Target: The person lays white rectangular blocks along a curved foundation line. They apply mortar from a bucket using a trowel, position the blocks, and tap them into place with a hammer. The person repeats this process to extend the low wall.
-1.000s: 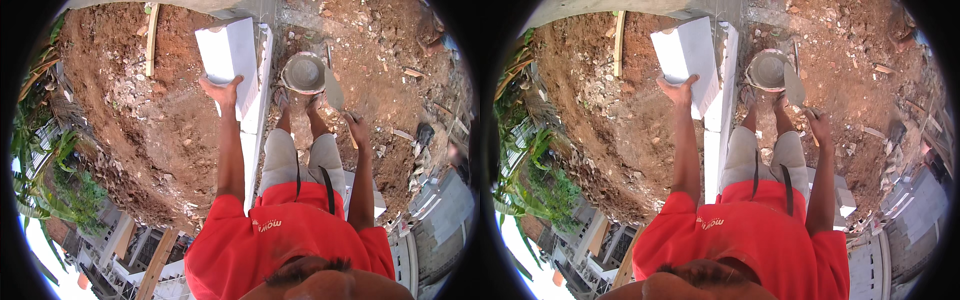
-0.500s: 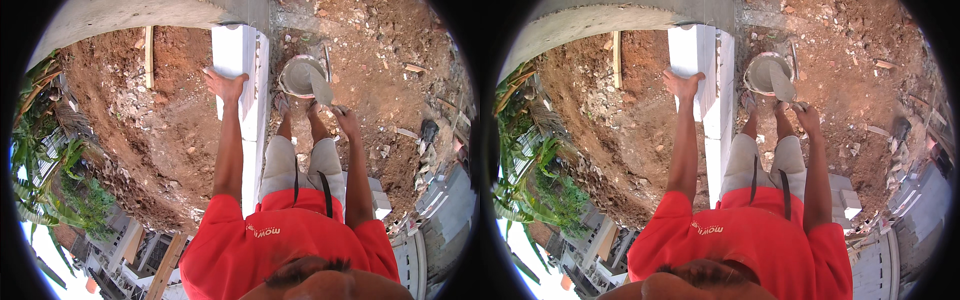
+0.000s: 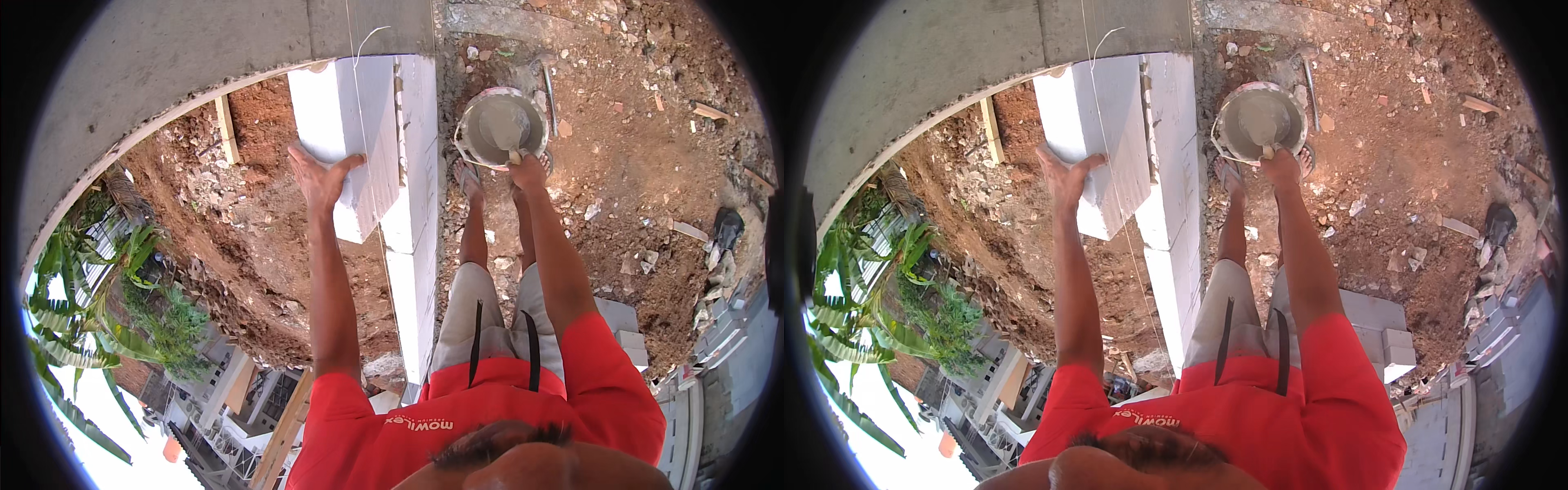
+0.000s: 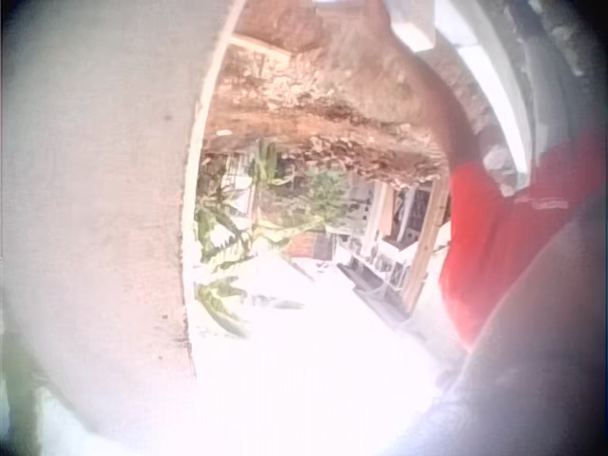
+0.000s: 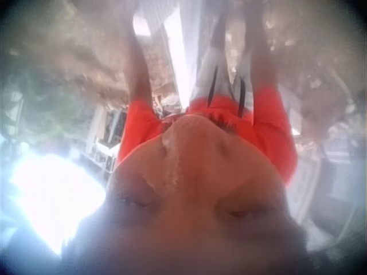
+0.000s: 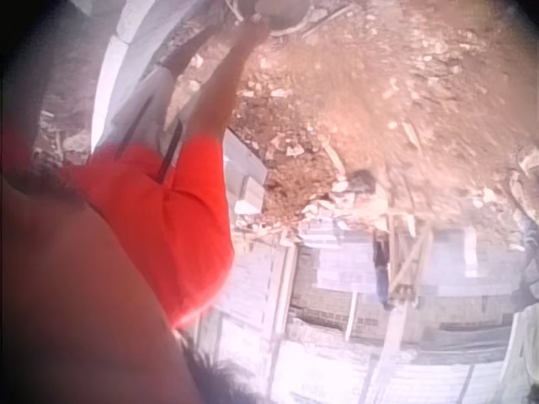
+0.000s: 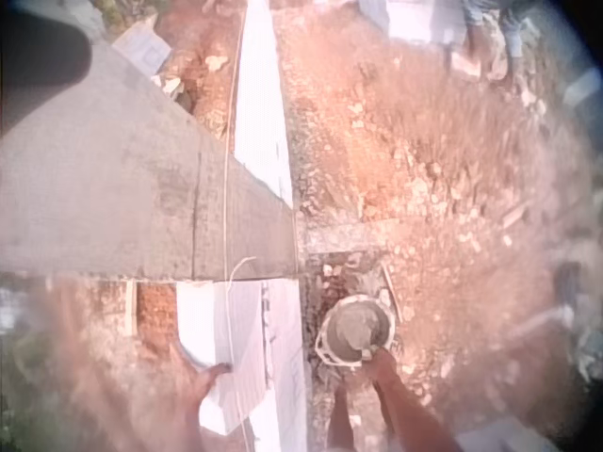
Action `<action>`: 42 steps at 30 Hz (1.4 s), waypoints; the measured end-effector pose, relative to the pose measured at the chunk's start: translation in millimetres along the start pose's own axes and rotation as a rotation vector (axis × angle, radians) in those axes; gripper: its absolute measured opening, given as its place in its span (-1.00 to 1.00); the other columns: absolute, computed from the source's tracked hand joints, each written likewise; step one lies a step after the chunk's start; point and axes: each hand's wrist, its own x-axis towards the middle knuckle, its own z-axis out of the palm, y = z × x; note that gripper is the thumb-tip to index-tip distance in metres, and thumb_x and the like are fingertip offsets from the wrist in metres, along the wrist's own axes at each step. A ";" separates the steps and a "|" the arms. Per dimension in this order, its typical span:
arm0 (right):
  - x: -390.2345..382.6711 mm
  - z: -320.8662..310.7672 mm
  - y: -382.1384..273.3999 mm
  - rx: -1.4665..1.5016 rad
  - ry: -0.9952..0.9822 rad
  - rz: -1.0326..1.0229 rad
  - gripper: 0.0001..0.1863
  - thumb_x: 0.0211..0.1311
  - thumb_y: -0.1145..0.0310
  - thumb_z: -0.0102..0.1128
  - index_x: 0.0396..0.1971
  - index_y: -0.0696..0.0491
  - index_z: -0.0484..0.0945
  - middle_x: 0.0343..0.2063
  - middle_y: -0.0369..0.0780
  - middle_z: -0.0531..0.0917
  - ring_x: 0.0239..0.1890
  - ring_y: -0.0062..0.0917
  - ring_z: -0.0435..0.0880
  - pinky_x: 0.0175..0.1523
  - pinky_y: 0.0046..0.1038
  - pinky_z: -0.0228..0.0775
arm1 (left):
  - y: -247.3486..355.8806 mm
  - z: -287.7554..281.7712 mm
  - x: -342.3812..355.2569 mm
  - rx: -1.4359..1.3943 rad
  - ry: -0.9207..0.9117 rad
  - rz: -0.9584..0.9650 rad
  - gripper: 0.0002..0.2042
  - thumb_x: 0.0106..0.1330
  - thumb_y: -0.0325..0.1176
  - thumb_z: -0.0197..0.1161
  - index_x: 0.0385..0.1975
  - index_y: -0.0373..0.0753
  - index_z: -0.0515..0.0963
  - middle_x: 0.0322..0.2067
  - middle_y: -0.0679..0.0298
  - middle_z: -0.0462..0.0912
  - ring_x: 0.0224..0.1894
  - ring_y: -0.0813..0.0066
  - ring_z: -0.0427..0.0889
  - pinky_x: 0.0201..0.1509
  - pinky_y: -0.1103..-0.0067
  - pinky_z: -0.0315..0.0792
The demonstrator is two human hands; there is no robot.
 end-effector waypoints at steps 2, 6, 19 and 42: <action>34.0 37.9 21.5 -0.025 0.037 -0.003 -0.47 0.20 0.06 0.39 0.08 0.08 0.66 0.09 -0.01 0.69 0.17 -0.10 0.68 0.28 -0.13 0.50 | -15.2 18.5 2.4 0.039 0.104 0.029 0.48 -0.31 0.22 0.58 0.58 -0.46 -0.18 0.52 -0.31 0.00 0.57 -0.25 0.03 0.64 -0.06 0.01; 91.2 61.0 59.1 -0.057 0.144 -0.056 -0.51 0.23 0.02 0.38 0.05 0.01 0.70 0.09 -0.01 0.68 0.18 -0.09 0.66 0.27 -0.16 0.51 | -1.5 28.5 -1.4 -0.095 0.219 0.120 0.37 -0.25 0.24 0.53 0.55 -0.45 0.00 0.42 -0.32 0.18 0.46 -0.28 0.20 0.53 -0.22 0.12; 41.4 108.4 267.7 0.831 -0.367 0.866 -0.26 0.59 -0.18 -0.16 0.41 0.15 0.41 0.32 -0.03 0.58 0.37 -0.19 0.50 0.46 -0.16 0.24 | -12.9 52.6 -2.3 -0.148 0.309 0.133 -0.01 -0.08 0.09 0.46 0.40 -0.27 0.27 0.02 0.07 0.43 0.10 0.15 0.57 0.06 0.01 0.61; 330.1 11.3 210.5 -0.056 0.366 0.251 -0.46 0.23 -0.01 0.11 0.08 -0.01 0.70 -0.04 0.13 0.74 0.09 0.16 0.67 0.21 0.00 0.46 | -54.4 26.7 -3.6 -0.099 0.223 0.271 -0.37 0.17 0.16 0.26 0.17 -0.10 0.61 -0.01 0.26 0.52 0.19 0.29 0.51 0.32 -0.02 0.40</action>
